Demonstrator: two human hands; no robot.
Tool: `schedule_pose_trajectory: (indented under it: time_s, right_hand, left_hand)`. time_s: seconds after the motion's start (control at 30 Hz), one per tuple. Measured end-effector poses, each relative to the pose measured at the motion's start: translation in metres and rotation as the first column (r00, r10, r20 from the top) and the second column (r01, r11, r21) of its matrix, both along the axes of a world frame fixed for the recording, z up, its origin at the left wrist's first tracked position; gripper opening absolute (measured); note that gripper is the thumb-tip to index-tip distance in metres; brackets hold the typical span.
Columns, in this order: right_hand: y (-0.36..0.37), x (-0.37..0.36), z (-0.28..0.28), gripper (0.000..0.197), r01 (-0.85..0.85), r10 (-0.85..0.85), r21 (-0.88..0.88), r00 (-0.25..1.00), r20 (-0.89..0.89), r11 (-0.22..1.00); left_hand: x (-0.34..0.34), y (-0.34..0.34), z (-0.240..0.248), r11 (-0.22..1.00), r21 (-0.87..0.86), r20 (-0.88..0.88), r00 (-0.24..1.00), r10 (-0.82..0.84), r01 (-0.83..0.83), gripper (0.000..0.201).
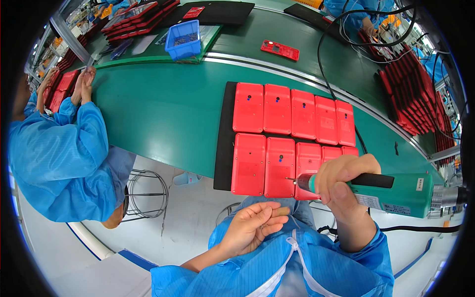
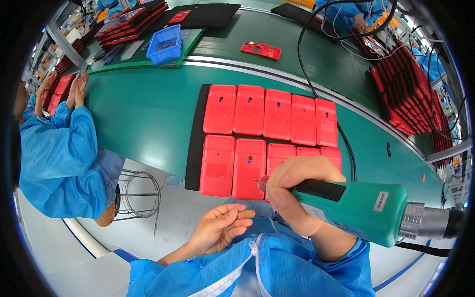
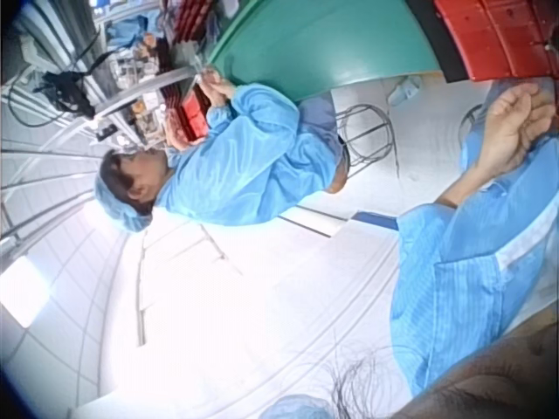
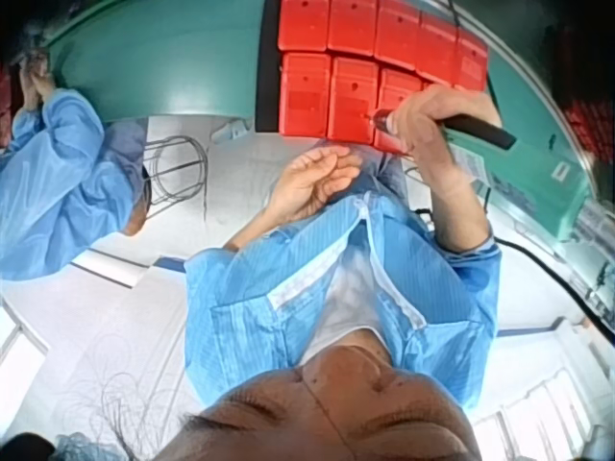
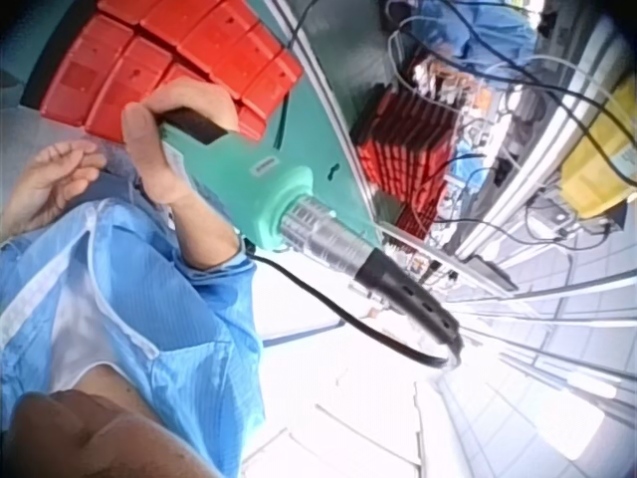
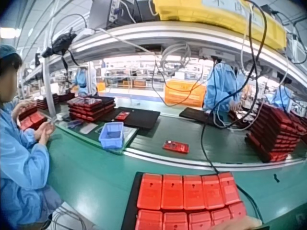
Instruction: The person assembles electronic components by hand, securing circuit boards into red casings with screws using an electric screwdriver.
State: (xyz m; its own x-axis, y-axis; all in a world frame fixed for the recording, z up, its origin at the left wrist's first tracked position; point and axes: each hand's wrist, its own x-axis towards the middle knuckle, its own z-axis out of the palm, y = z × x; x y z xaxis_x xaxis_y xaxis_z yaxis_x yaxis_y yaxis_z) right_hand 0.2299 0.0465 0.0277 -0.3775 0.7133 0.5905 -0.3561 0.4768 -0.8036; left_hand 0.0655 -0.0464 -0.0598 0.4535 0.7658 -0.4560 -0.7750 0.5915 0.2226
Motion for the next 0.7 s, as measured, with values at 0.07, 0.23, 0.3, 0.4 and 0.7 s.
schedule_pose_trajectory:
  time_s: [0.07,0.23,0.3,0.4,0.7]
  right_hand:
    - [0.001,0.0,0.001,0.023,-0.006,0.006,0.0,1.0,0.014,1.0]
    - [0.003,-0.001,0.0,0.024,-0.017,0.017,0.004,1.0,-0.007,1.0]
    - [0.003,-0.002,-0.001,0.025,-0.005,0.005,-0.007,1.0,0.018,1.0]
    - [0.006,-0.002,-0.001,0.025,-0.018,0.017,0.02,0.998,0.058,1.0]
    - [-0.002,-0.02,0.002,0.014,0.251,-0.24,-0.149,0.967,0.088,0.957]
  left_hand:
    - [-0.002,0.0,-0.004,1.0,-0.002,0.032,0.999,-0.008,0.008,0.024]
    - [-0.004,-0.003,-0.015,0.996,0.079,0.087,0.995,-0.049,0.042,0.03]
    - [-0.003,-0.004,-0.015,0.995,0.096,0.025,0.999,-0.045,0.042,0.032]
    - [-0.001,-0.004,-0.015,0.989,0.131,-0.064,0.996,-0.055,0.063,0.032]
    - [-0.002,0.007,-0.004,0.989,0.096,-0.047,0.993,-0.11,0.114,0.029]
